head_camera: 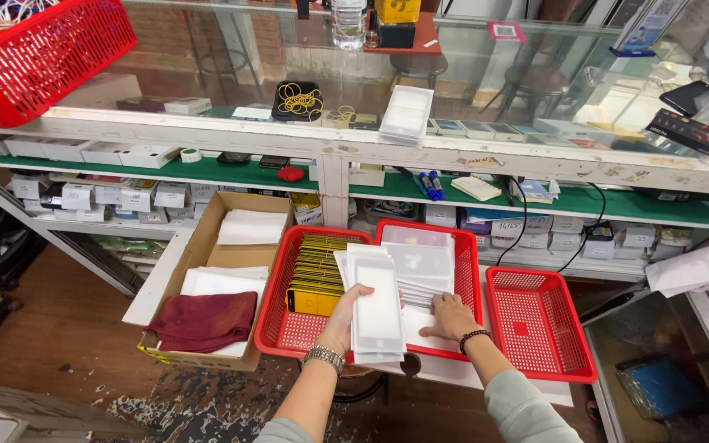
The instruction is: The person picks up smartphones from a red basket, holds each one up to a phone running an app, then wraps each phone in a white paper sleeve and stacks the wrapped phones on the counter. They continue handling phones one at a time, placing finished ones on the glass display case.
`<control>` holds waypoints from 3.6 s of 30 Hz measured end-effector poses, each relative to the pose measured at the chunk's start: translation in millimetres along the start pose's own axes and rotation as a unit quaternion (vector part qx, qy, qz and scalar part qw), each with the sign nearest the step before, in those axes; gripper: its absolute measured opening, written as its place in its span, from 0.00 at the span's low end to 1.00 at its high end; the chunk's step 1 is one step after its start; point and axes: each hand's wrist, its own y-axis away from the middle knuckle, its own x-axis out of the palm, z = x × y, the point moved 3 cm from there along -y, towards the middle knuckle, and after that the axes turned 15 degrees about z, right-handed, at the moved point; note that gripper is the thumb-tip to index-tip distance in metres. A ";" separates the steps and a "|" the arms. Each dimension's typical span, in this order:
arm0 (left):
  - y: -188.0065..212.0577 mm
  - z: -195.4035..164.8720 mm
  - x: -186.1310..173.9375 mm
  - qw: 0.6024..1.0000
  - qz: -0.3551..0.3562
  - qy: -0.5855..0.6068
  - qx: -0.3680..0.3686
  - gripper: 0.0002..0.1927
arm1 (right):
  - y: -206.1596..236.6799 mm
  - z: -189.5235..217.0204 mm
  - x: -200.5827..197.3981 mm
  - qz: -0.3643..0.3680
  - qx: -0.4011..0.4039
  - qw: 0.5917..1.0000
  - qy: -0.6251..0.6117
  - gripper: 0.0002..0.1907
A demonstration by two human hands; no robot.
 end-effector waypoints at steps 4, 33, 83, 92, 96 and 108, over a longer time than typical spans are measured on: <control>6.7 -5.5 -8.1 1.000 0.010 0.018 0.012 0.32 | -11.5 -9.8 -4.5 0.045 -0.087 0.989 -0.110 0.34; 3.8 21.3 -24.0 0.999 -0.026 0.017 -0.026 0.35 | 34.9 103.3 -118.9 -0.294 -0.471 0.829 -0.067 0.25; -56.9 6.3 14.3 0.936 -0.068 -0.331 0.095 0.37 | 56.0 31.8 -38.3 -0.103 -0.306 0.741 -0.588 0.34; -26.6 26.1 40.7 0.861 -0.072 -0.484 0.140 0.44 | 81.0 45.2 -16.8 -0.144 -0.351 0.572 -0.728 0.37; -25.2 27.6 41.7 0.839 -0.084 -0.500 0.195 0.50 | 81.4 48.4 -5.3 -0.179 -0.277 0.626 -0.707 0.41; -31.3 45.1 -12.3 0.866 -0.120 -0.484 0.043 0.46 | 47.7 45.3 22.2 -0.159 -0.305 0.596 -0.726 0.45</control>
